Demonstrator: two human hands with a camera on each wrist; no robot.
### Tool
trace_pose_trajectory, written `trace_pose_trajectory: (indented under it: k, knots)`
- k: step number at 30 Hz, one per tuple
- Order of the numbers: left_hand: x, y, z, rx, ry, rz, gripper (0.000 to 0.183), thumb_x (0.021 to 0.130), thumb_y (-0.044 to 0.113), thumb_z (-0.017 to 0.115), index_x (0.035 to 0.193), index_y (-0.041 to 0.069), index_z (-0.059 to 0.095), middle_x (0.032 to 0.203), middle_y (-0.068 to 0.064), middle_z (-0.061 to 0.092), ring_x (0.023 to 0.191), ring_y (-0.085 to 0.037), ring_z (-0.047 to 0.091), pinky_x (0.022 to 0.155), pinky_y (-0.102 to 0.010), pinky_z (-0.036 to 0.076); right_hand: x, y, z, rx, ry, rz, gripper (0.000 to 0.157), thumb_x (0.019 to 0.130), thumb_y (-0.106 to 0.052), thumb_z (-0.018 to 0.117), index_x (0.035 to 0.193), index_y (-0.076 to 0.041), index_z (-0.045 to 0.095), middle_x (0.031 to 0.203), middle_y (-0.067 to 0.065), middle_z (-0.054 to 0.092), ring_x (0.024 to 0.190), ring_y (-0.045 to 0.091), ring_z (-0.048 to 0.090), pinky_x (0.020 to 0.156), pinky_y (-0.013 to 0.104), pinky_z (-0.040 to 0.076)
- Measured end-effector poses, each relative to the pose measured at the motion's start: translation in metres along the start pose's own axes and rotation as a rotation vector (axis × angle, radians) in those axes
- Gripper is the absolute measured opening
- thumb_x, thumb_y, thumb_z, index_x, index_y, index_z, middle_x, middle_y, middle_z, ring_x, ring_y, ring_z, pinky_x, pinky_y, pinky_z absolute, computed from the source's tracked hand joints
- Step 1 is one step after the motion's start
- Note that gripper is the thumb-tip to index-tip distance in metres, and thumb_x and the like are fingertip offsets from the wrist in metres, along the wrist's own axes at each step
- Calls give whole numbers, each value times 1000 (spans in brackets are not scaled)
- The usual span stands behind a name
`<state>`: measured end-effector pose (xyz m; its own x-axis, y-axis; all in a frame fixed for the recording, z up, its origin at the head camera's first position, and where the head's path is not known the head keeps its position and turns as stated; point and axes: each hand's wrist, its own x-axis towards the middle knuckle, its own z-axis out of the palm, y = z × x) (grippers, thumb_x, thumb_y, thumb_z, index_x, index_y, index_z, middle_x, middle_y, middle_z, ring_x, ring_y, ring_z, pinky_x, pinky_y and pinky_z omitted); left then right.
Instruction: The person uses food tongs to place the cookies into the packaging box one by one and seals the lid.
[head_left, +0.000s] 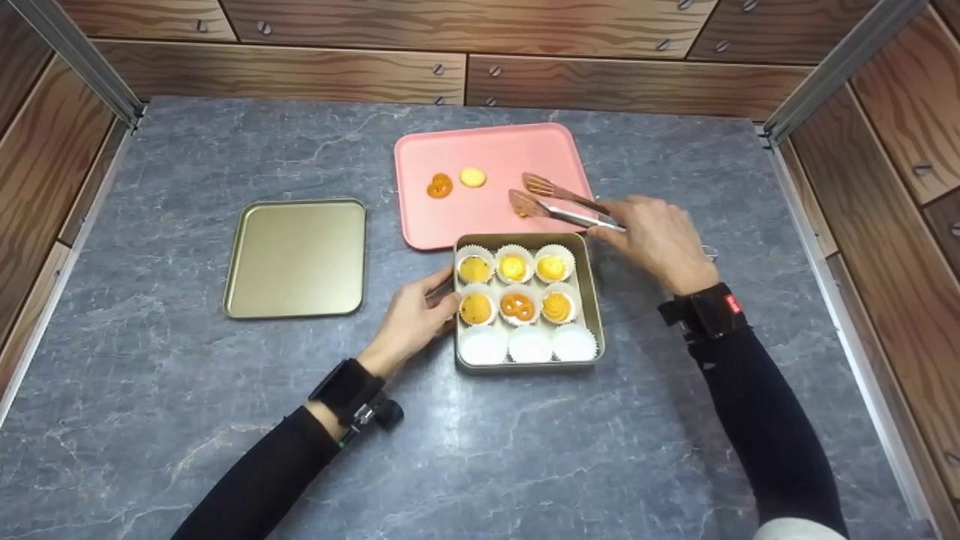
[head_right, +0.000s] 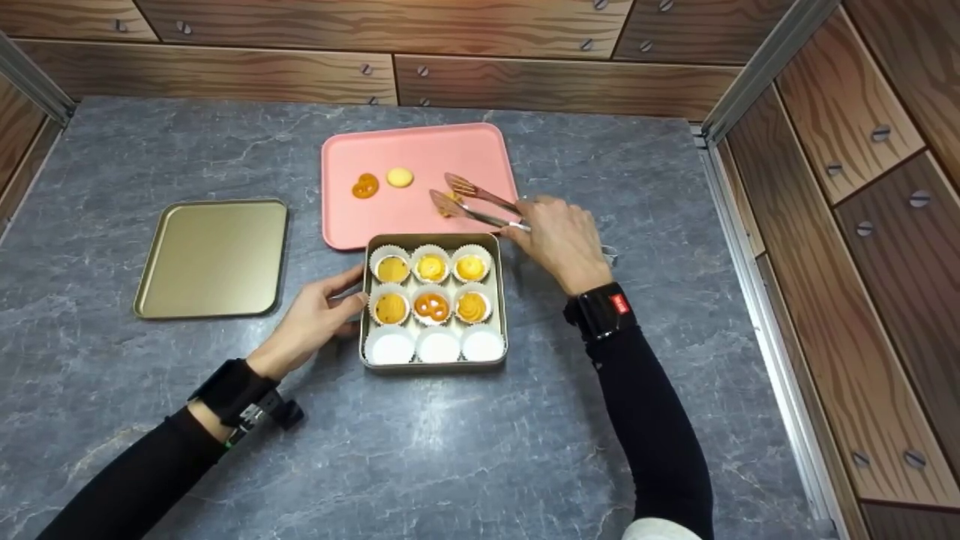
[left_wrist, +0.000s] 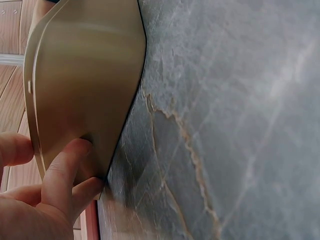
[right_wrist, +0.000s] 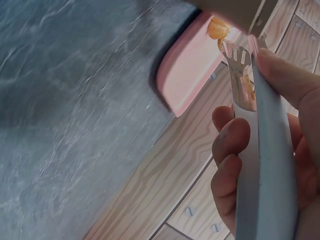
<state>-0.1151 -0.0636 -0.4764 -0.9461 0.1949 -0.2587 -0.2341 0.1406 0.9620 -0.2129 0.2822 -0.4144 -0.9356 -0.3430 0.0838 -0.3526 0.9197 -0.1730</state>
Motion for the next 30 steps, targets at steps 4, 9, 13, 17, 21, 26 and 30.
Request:
trace_pose_trajectory:
  k: [4,9,13,17,21,26,30]
  knots:
    - [0,0,0,2,-4,-12,63,102,12,64,159,8,38,160,-15,43,106,-22,71,82,-38,63,1,9,2,0,-15,31,42,96,-49,71,121,-16,74,82,5,60,73,30,58,60,55,49]
    - [0,0,0,13,-2,-6,63,101,13,64,159,7,39,160,-16,43,104,-22,71,80,-38,63,2,21,9,31,-50,46,45,96,-45,73,129,-14,71,87,8,62,78,30,58,63,51,50]
    - [0,1,1,11,-1,-11,63,101,13,65,158,8,39,160,-16,43,108,-22,70,83,-38,63,0,29,17,50,-58,43,50,95,-42,74,136,-14,68,91,10,64,81,30,60,66,51,51]
    - [0,1,1,-3,-2,-15,62,101,13,65,158,9,39,161,-15,41,112,-22,69,85,-36,63,-4,35,23,59,-33,39,51,97,-41,73,140,-15,66,94,12,67,82,33,62,69,53,53]
    - [0,0,1,4,-8,2,62,102,12,64,158,7,39,160,-16,43,111,-22,70,82,-37,63,-7,37,28,94,-7,37,50,98,-40,72,138,-12,67,108,18,72,94,39,67,79,58,54]
    - [0,-1,0,11,-9,15,63,101,12,63,158,5,38,158,-16,46,102,-21,71,74,-34,63,-11,37,28,129,6,41,50,99,-40,71,137,-9,67,121,21,71,107,43,66,88,63,52]
    - [0,0,0,20,-7,5,63,101,13,64,159,7,38,158,-15,47,86,-20,69,67,-29,61,-14,37,26,141,15,47,51,99,-41,70,137,-8,67,125,21,70,108,44,66,88,63,52]
